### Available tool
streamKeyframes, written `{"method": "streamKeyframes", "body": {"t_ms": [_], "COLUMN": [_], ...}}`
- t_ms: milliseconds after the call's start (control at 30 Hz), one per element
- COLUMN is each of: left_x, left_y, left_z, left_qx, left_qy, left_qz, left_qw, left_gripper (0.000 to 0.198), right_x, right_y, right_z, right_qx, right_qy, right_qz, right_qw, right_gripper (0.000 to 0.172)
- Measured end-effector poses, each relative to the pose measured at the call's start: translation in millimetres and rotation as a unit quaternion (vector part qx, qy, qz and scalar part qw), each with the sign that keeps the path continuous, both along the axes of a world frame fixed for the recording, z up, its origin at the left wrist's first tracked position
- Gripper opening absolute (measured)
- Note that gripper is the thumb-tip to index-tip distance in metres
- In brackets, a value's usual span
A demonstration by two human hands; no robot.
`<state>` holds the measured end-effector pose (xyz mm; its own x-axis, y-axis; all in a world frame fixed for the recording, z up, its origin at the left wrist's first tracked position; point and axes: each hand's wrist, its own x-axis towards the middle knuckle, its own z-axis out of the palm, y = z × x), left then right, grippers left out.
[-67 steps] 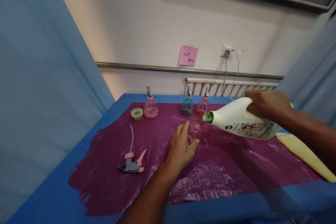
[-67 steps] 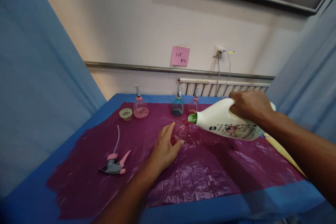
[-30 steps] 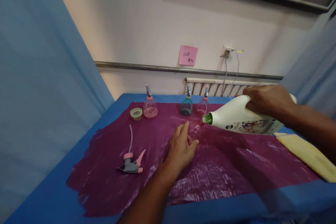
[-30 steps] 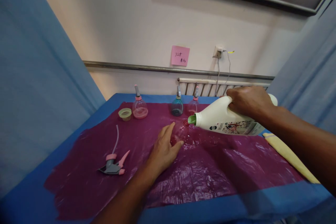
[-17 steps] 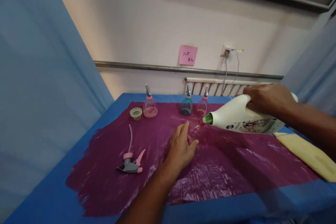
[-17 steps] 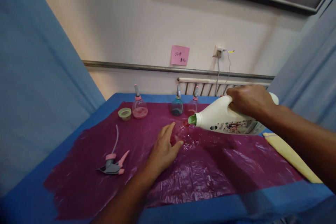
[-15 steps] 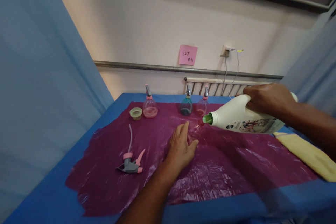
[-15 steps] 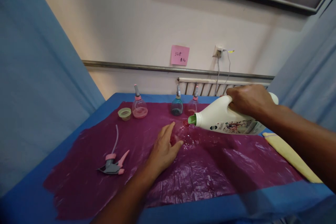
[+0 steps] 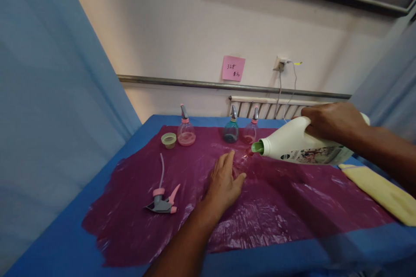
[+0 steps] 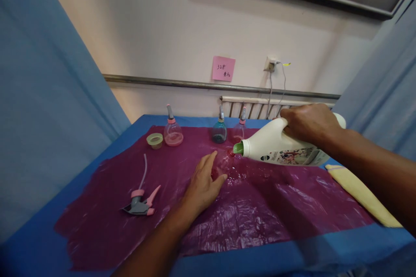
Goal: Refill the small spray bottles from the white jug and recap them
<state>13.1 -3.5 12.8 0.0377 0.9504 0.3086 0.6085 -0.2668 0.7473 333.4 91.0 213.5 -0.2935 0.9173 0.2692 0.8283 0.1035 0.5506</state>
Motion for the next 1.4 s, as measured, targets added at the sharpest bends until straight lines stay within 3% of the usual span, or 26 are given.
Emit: {"method": "streamKeyframes", "body": {"t_ms": [1400], "left_x": [0.6], "left_y": [1.3], "left_z": [-1.6], "left_qx": [0.008], "left_qy": [0.004], "left_qz": [-0.002], "left_qw": [1.0], "left_gripper": [0.077], "right_x": [1.5], "right_y": [0.9], "right_z": [1.8], "right_qx": [0.005], "right_qy": [-0.01], "right_qz": [0.024], "right_qw": [1.0], "right_gripper": [0.024]}}
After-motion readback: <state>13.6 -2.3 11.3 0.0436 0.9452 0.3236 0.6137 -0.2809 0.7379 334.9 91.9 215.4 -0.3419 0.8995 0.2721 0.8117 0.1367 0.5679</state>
